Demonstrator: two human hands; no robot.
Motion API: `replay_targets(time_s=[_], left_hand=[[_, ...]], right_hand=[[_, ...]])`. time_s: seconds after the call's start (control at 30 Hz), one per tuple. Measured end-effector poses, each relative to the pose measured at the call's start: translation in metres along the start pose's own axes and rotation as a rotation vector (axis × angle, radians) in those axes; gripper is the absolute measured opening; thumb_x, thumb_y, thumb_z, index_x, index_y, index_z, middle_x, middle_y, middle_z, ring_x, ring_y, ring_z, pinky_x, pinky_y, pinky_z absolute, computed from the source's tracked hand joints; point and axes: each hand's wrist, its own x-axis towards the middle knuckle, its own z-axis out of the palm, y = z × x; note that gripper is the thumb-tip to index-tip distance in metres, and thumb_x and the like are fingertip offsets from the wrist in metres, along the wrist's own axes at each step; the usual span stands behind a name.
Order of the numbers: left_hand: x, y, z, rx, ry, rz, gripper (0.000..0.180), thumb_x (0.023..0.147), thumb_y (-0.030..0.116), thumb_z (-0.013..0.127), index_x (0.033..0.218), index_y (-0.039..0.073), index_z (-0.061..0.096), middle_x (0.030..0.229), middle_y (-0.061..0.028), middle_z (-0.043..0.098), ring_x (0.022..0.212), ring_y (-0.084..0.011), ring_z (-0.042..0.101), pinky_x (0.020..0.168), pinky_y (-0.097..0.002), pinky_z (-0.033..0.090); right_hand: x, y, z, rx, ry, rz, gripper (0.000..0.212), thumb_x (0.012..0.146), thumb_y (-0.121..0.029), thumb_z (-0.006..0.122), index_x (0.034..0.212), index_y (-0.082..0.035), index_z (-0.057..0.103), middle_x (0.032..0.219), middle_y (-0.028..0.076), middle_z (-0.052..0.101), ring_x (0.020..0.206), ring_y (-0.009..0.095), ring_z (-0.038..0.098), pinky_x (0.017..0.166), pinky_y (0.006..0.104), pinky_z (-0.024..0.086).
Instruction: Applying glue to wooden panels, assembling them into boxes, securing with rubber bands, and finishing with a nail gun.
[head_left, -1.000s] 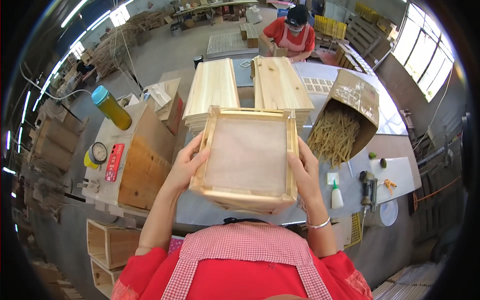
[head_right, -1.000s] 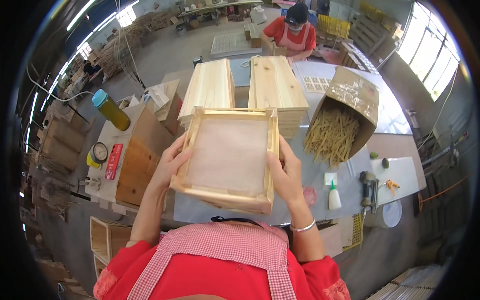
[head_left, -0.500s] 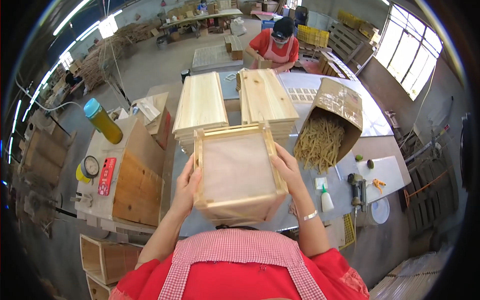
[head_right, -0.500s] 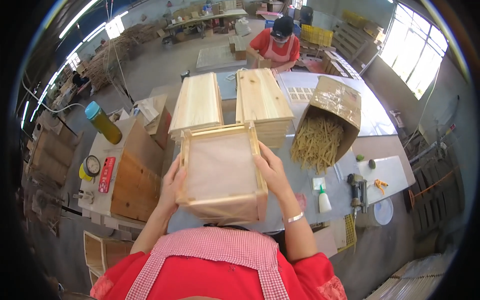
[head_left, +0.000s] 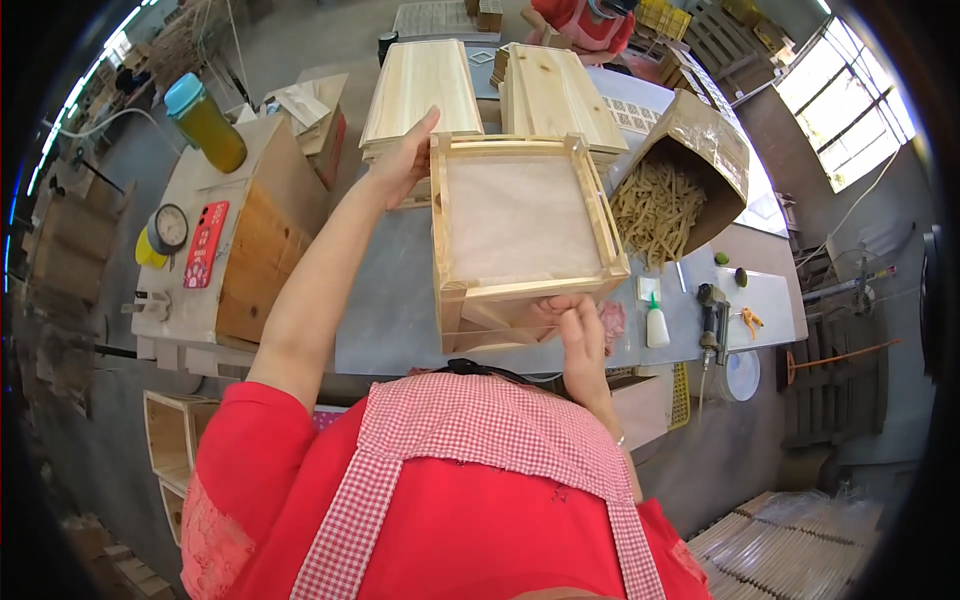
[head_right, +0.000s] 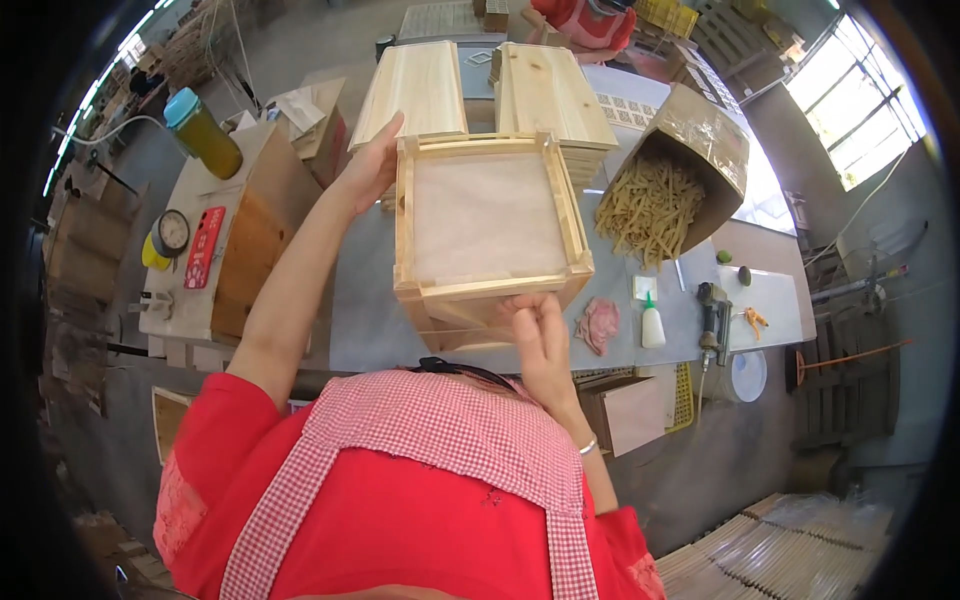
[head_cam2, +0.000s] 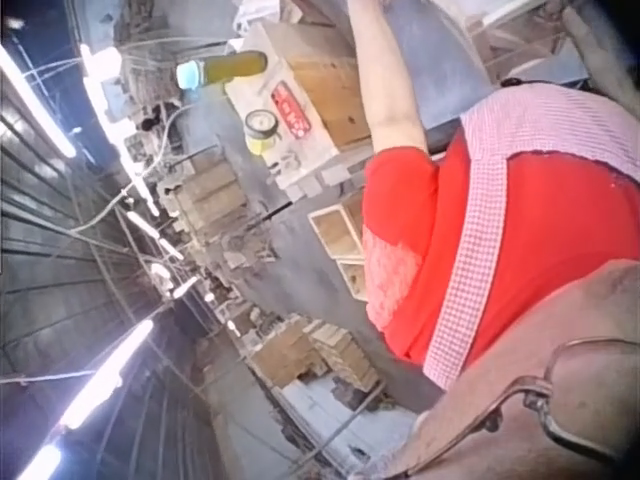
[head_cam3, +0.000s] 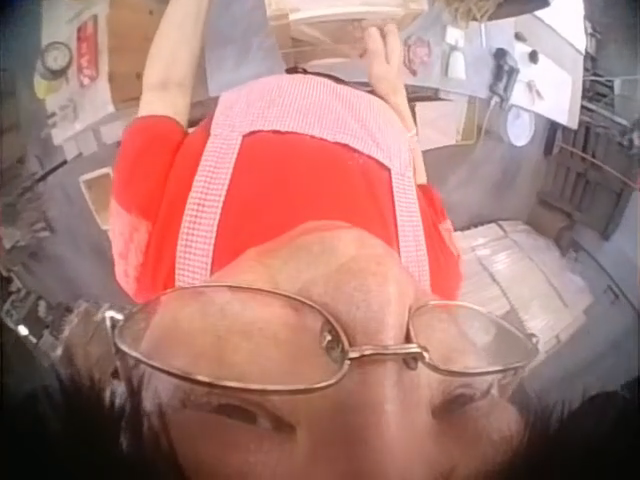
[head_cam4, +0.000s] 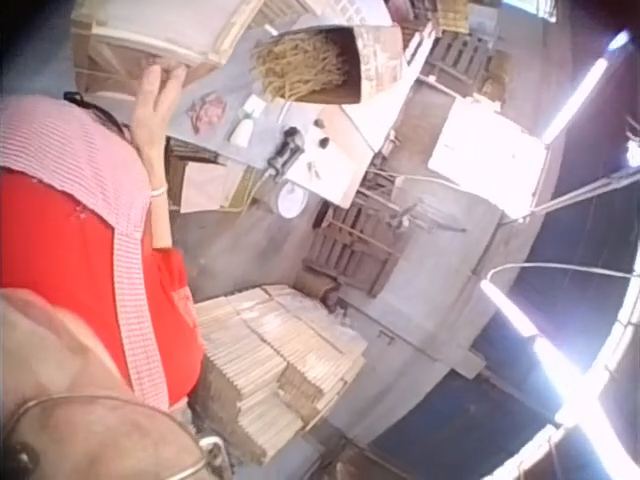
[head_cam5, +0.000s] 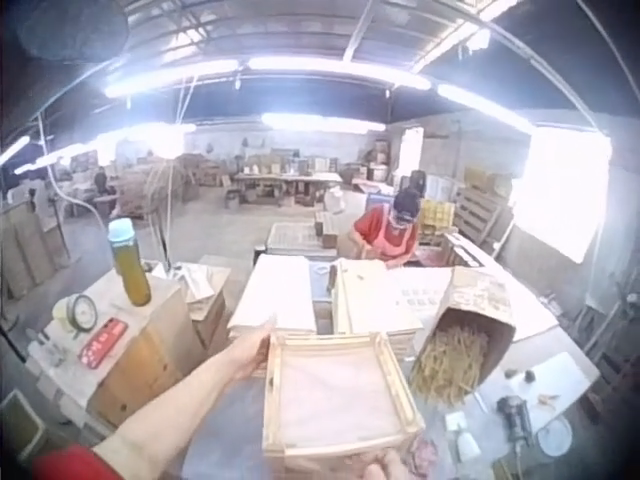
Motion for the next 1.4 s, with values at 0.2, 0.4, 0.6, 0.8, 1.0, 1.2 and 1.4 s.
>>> replay_targets(time_s=[0.2, 0.4, 0.6, 0.8, 1.0, 1.2, 1.4], left_hand=[[-0.097, 0.005, -0.022, -0.035, -0.084, -0.073, 0.076, 0.097, 0.067, 0.04, 0.131, 0.002, 0.06, 0.109, -0.0072, 0.069, 0.093, -0.0157, 0.066, 0.09, -0.0318, 0.047], [-0.114, -0.015, 0.018, 0.227, -0.081, 0.008, 0.053, 0.098, 0.042, 0.058, 0.135, 0.005, 0.054, 0.09, -0.002, 0.06, 0.071, -0.0107, 0.06, 0.064, -0.0271, 0.05], [-0.109, -0.012, 0.027, 0.272, -0.029, 0.225, 0.042, 0.098, 0.035, 0.059, 0.126, 0.004, 0.056, 0.091, -0.0004, 0.06, 0.071, -0.0067, 0.056, 0.059, -0.0249, 0.049], [-0.112, -0.032, 0.038, 0.168, 0.082, 0.303, 0.047, 0.1, 0.033, 0.055, 0.136, 0.003, 0.05, 0.091, -0.0006, 0.06, 0.071, -0.0069, 0.056, 0.057, -0.025, 0.048], [-0.094, -0.027, 0.005, 0.171, 0.024, 0.115, 0.05, 0.102, 0.043, 0.046, 0.128, 0.002, 0.055, 0.086, -0.0048, 0.061, 0.069, -0.0138, 0.061, 0.059, -0.0287, 0.049], [-0.029, 0.003, -0.001, 0.103, 0.089, 0.115, 0.074, 0.095, 0.065, 0.045, 0.13, 0.001, 0.058, 0.124, -0.0113, 0.061, 0.121, -0.0224, 0.052, 0.105, -0.0408, 0.035], [-0.053, -0.002, -0.005, 0.037, 0.048, 0.097, 0.084, 0.094, 0.069, 0.045, 0.141, -0.001, 0.049, 0.131, -0.0127, 0.058, 0.121, -0.0187, 0.052, 0.104, -0.0362, 0.038]], right_hand=[[0.065, 0.004, -0.027, -0.143, 0.236, 0.077, 0.046, 0.104, -0.04, 0.045, 0.115, 0.003, 0.056, 0.107, 0.008, 0.059, 0.093, 0.013, 0.053, 0.083, 0.0305, 0.044], [0.088, -0.011, -0.049, 0.016, -0.042, 0.112, 0.052, 0.101, -0.025, 0.052, 0.143, 0.004, 0.045, 0.137, 0.01, 0.055, 0.123, 0.016, 0.051, 0.106, 0.0293, 0.039], [0.103, -0.038, -0.043, -0.11, -0.068, -0.012, 0.047, 0.097, -0.016, 0.057, 0.139, 0.006, 0.052, 0.126, 0.007, 0.061, 0.113, 0.013, 0.056, 0.099, 0.0262, 0.043], [0.11, -0.02, -0.042, -0.128, 0.01, 0.114, 0.048, 0.1, -0.025, 0.057, 0.137, 0.005, 0.054, 0.125, 0.007, 0.062, 0.111, 0.013, 0.055, 0.099, 0.0261, 0.042], [0.091, -0.02, -0.054, -0.364, 0.332, -0.071, 0.038, 0.104, -0.029, 0.05, 0.114, 0.003, 0.067, 0.087, 0.004, 0.062, 0.078, 0.011, 0.056, 0.072, 0.0247, 0.045], [-0.013, -0.022, -0.022, -0.243, -0.108, 0.114, 0.031, 0.104, -0.027, 0.044, 0.105, 0.001, 0.059, 0.087, 0.008, 0.062, 0.079, 0.016, 0.061, 0.075, 0.029, 0.05], [0.014, 0.017, 0.003, 0.198, 0.008, -0.127, 0.032, 0.104, -0.034, 0.047, 0.112, -0.004, 0.053, 0.113, 0.013, 0.061, 0.101, 0.023, 0.061, 0.097, 0.0388, 0.047]])
